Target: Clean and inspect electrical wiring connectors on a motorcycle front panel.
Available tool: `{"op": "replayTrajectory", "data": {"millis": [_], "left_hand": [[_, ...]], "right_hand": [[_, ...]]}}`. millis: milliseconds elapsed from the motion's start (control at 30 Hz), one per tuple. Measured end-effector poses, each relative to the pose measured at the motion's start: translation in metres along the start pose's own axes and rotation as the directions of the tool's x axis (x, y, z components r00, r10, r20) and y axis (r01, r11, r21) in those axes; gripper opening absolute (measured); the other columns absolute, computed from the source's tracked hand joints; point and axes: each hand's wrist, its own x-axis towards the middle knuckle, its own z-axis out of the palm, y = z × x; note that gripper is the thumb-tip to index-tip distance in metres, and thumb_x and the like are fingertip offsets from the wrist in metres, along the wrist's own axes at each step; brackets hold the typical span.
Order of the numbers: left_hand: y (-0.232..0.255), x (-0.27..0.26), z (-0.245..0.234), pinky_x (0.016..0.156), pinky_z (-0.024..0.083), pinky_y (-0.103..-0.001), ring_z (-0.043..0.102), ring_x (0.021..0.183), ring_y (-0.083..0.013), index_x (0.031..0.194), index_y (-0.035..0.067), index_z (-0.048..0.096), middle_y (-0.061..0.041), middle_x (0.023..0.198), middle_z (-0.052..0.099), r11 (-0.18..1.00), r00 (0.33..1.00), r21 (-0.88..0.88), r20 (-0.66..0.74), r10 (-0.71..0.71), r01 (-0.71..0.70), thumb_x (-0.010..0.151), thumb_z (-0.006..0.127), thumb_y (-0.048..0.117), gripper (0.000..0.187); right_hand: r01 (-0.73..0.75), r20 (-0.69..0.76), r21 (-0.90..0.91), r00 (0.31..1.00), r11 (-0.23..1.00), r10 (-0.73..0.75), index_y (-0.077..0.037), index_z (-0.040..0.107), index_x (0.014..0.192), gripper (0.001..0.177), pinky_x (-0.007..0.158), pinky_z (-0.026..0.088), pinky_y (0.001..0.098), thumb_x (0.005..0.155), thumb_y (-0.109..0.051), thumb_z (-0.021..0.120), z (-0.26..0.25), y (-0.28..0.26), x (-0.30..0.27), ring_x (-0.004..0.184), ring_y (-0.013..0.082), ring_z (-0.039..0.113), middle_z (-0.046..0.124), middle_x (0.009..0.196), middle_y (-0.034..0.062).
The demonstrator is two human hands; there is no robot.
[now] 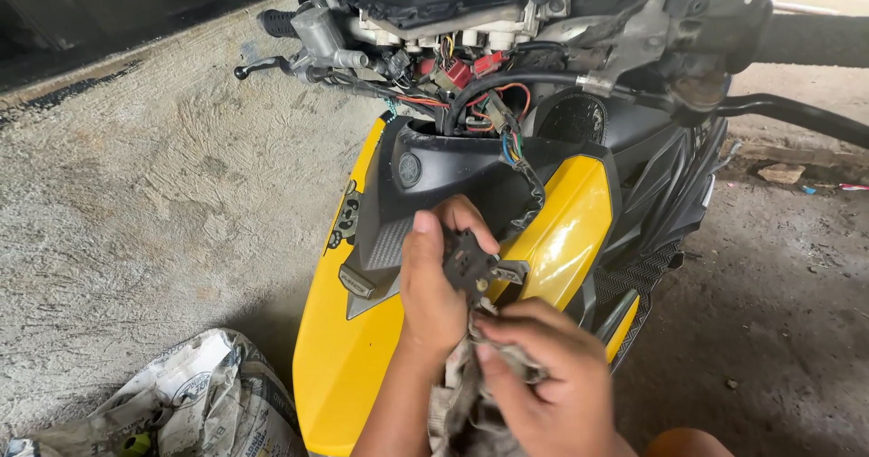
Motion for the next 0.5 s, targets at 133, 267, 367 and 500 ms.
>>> {"op": "replayTrajectory", "data": {"millis": [133, 267, 367, 500], "left_hand": [[-0.002, 0.0, 0.001, 0.072, 0.042, -0.033, 0.053, 0.076, -0.019, 0.082, -0.001, 0.062, -0.009, 0.081, 0.058, 0.999, 0.999, 0.019, 0.004, 0.032, -0.032, 0.11, 0.024, 0.049, 0.069], [0.007, -0.001, 0.004, 0.073, 0.044, -0.033, 0.056, 0.076, -0.02, 0.083, -0.001, 0.064, -0.01, 0.081, 0.061, 0.995, 0.998, 0.086, 0.023, 0.054, -0.056, 0.11, 0.024, 0.048, 0.069], [0.008, 0.001, 0.005, 0.072, 0.045, -0.033, 0.059, 0.076, -0.0209, 0.083, -0.001, 0.065, -0.01, 0.081, 0.062, 0.973, 0.992, 0.204, 0.084, 0.095, -0.111, 0.109, 0.025, 0.047, 0.068], [0.003, 0.002, 0.004, 0.073, 0.047, -0.034, 0.062, 0.077, -0.0232, 0.085, 0.0, 0.063, -0.011, 0.082, 0.063, 0.954, 0.985, 0.253, 0.103, 0.139, -0.161, 0.11, 0.027, 0.045, 0.063]], "right_hand": [[-0.018, -0.166, -0.064, 0.986, 0.998, 0.007, -0.001, 0.076, 0.103, 0.02, 0.079, 0.06, 0.0242, 0.083, 0.001, 0.077, -0.012, -0.009, 0.0, 0.09, 0.0148, 0.076, 0.077, 0.1, 0.0098], [0.0, -0.28, -0.179, 0.959, 0.984, -0.051, 0.0, 0.074, 0.109, 0.024, 0.079, 0.059, 0.0236, 0.085, 0.0, 0.078, -0.011, -0.025, 0.004, 0.09, 0.0134, 0.076, 0.075, 0.103, 0.0115], [0.045, -0.247, -0.287, 0.962, 0.957, -0.12, 0.0, 0.074, 0.112, 0.028, 0.08, 0.058, 0.0252, 0.084, 0.0, 0.077, -0.004, -0.032, 0.013, 0.09, 0.0151, 0.075, 0.073, 0.102, 0.0115], [0.037, -0.027, -0.422, 0.998, 0.906, -0.053, -0.001, 0.069, 0.126, 0.04, 0.074, 0.057, 0.0316, 0.086, -0.006, 0.072, -0.004, -0.022, 0.009, 0.082, 0.0225, 0.072, 0.066, 0.098, 0.0109]]}}
